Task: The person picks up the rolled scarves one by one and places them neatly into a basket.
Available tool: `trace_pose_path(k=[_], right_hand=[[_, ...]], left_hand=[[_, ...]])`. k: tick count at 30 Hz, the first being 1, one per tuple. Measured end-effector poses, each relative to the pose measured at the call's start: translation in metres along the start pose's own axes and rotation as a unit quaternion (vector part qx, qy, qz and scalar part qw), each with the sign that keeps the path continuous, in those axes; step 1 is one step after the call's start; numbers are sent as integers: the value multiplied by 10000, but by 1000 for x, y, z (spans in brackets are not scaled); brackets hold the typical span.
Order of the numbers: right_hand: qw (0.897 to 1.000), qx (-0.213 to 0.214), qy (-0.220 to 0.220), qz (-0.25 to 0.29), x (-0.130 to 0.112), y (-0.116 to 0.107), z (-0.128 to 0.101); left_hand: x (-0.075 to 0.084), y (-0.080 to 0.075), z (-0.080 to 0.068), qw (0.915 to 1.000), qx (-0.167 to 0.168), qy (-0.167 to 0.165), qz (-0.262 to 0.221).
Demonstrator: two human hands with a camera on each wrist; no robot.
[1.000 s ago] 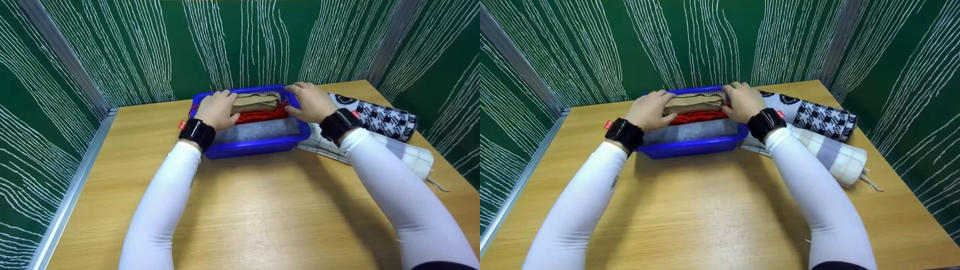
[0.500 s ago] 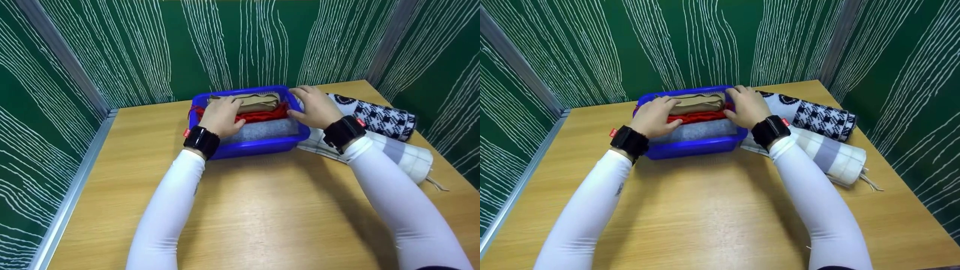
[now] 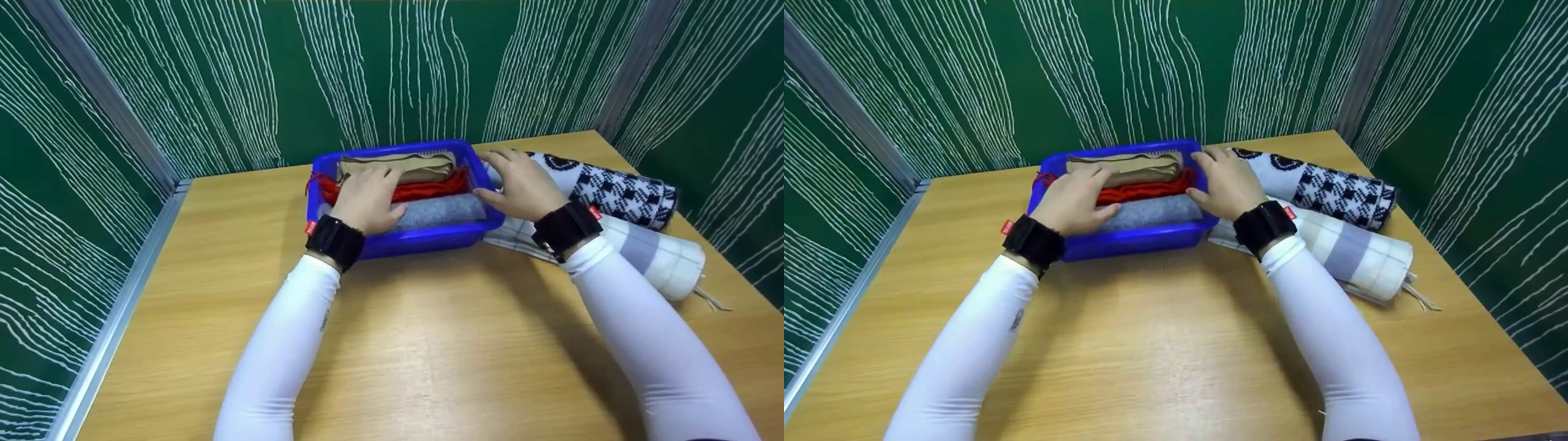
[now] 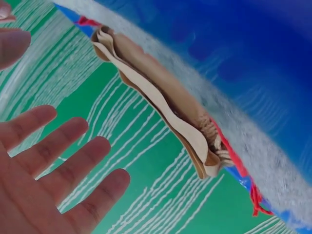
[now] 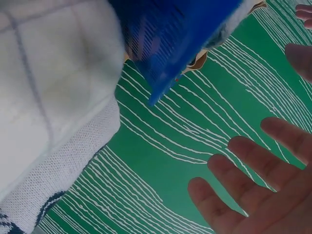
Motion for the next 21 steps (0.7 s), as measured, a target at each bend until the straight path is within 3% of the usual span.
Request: trace_pose_path(k=[21], right_hand=[[9996,214,178,29,16,5,-21]], left_hand=[[17,24,-13,9993,-109,-207,-285]])
Point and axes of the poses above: each hand's wrist, its own z-axis towards the middle knuckle, its own y-axis out of the palm, x = y × z, the point moved 9 cm from there along z, towards the middle knuckle, and after that the axes turned 8 degrees about -z, right-handed, at the moved point
